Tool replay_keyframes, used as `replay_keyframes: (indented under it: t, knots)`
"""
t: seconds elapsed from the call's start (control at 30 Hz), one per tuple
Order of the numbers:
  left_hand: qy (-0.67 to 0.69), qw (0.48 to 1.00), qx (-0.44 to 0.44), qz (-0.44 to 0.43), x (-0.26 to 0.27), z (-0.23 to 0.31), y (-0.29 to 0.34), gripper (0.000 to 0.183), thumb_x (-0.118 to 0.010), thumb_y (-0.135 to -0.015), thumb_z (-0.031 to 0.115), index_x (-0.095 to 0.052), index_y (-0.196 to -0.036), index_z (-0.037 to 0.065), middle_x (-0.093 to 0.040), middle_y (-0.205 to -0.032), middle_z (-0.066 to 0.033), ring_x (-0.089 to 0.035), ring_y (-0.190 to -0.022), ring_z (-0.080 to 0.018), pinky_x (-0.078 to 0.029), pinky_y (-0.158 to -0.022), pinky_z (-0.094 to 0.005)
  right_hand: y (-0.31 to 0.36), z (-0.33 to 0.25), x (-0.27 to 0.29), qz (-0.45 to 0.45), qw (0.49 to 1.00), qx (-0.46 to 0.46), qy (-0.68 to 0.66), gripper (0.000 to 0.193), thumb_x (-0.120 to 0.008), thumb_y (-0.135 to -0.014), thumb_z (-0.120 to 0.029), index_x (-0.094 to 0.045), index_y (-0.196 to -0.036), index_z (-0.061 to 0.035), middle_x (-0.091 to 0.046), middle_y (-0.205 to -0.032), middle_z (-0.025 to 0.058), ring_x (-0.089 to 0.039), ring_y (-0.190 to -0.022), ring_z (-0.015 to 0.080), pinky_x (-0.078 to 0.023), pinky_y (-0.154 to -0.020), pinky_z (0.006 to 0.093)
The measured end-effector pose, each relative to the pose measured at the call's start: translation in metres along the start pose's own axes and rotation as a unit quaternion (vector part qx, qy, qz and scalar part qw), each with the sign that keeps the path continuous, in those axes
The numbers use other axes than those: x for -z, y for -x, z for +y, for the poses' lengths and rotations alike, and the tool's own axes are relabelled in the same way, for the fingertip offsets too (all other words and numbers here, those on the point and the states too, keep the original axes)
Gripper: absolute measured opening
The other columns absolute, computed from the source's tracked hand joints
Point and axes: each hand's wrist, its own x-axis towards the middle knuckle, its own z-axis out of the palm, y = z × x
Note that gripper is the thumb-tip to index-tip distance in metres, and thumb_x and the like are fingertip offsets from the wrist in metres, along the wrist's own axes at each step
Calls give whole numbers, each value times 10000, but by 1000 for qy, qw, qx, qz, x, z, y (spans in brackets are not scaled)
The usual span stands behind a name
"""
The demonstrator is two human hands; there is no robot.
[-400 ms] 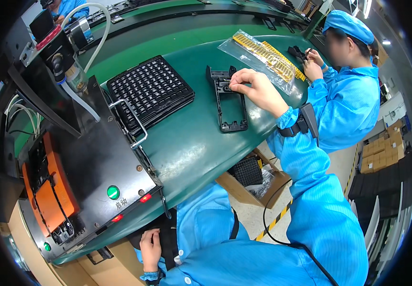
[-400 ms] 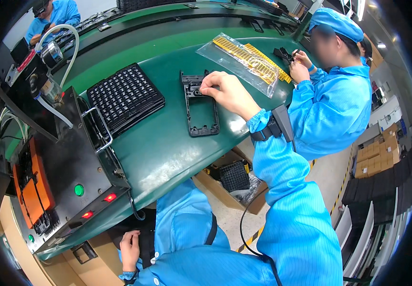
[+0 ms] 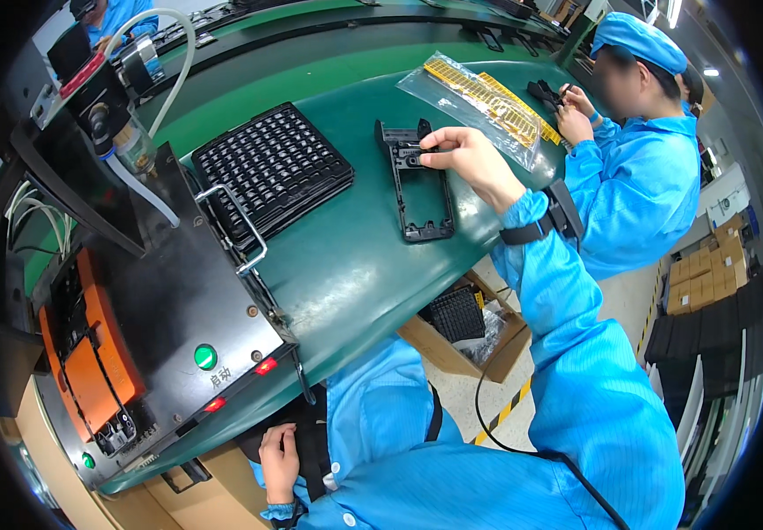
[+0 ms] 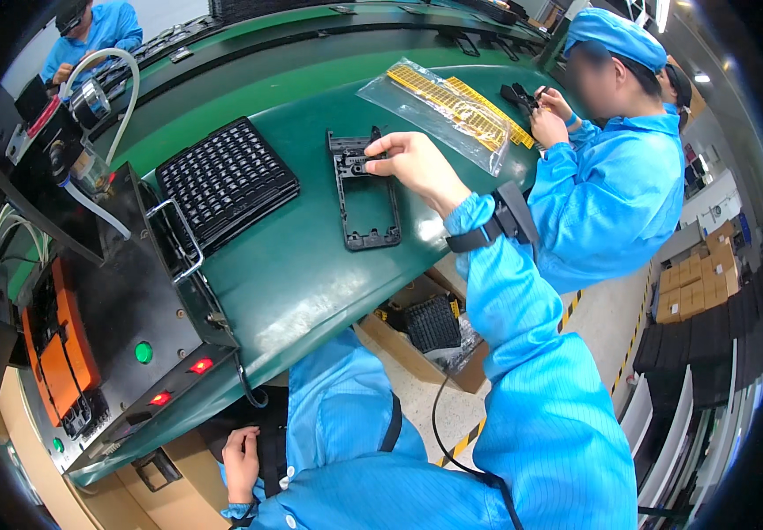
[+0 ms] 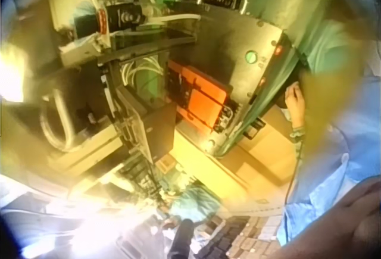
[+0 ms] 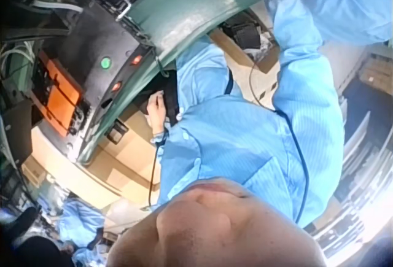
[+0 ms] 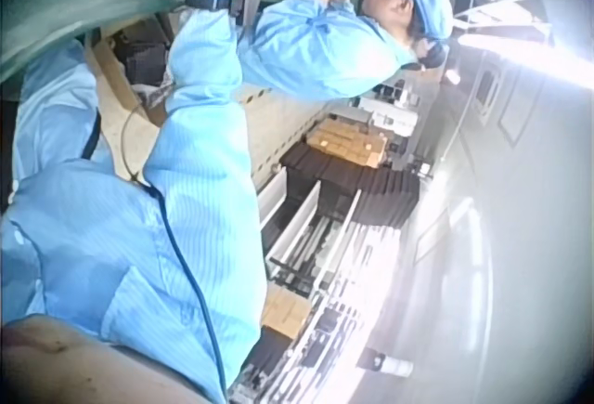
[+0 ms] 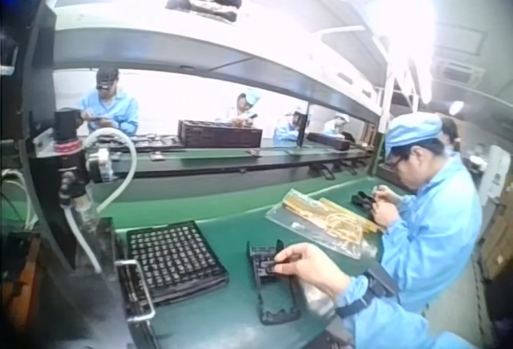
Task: Manually placing components into plastic frames and using a heat press machine to secure them on an assembly line.
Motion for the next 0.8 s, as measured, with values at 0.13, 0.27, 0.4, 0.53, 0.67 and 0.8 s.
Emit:
replay_keyframes:
  t: [0.13, 0.27, 0.4, 0.53, 0.67, 0.8]
  knots:
    - [3, 1000, -1, 4, -1, -2, 2, 169, -529, -917, 77, -658, -964, -21, -676, -921, -170, -649, -886, -300, -490, -800, -342, -8, 1, -1, -54, 991, -70, -97, 172, -686, -810, -22, -682, -979, 12, -653, -903, 64, -567, -892, 143, -421, -830, 250]
    - [6, 1000, -5, 9, -2, 0, 2, 166, -528, -919, 78, -656, -958, -21, -675, -922, -167, -647, -880, -299, -488, -802, -340, -5, 4, -2, -76, 982, -94, -146, 163, -644, -842, -11, -684, -998, 13, -664, -950, 70, -585, -872, 133, -433, -826, 223]
    - [16, 1000, -16, 9, -2, -4, 2, 159, -532, -911, 74, -655, -955, -16, -665, -924, -168, -636, -876, -319, -488, -793, -359, 10, 10, -2, -6, 986, -10, -164, 177, -622, -863, -32, -695, -1023, -11, -665, -963, 60, -589, -892, 141, -454, -832, 244]
    - [-15, 999, -28, 22, 5, 1, 6, 161, -533, -918, 80, -650, -964, -21, -665, -926, -167, -642, -873, -316, -495, -786, -346, 65, 9, -14, 129, 930, 287, 191, 234, -660, -850, -154, -668, -1067, -68, -557, -1048, 114, -524, -1069, 290, -424, -918, 355]
    - [-45, 998, -25, 41, 31, 29, 16, 150, -541, -906, 67, -645, -977, -15, -660, -928, -171, -633, -876, -337, -494, -782, -364, 112, -2, -50, 24, 928, 296, 225, 339, -687, -832, -196, -572, -1107, -35, -539, -1067, 139, -493, -1047, 338, -395, -925, 403]
    - [-70, 990, -121, 31, 63, 67, 16, 145, -581, -867, 54, -651, -984, 7, -650, -989, -147, -604, -922, -335, -471, -813, -380, 131, -12, -42, -15, 947, 289, 142, 281, -688, -810, -95, -565, -1048, -9, -543, -973, 155, -527, -916, 330, -441, -807, 381]
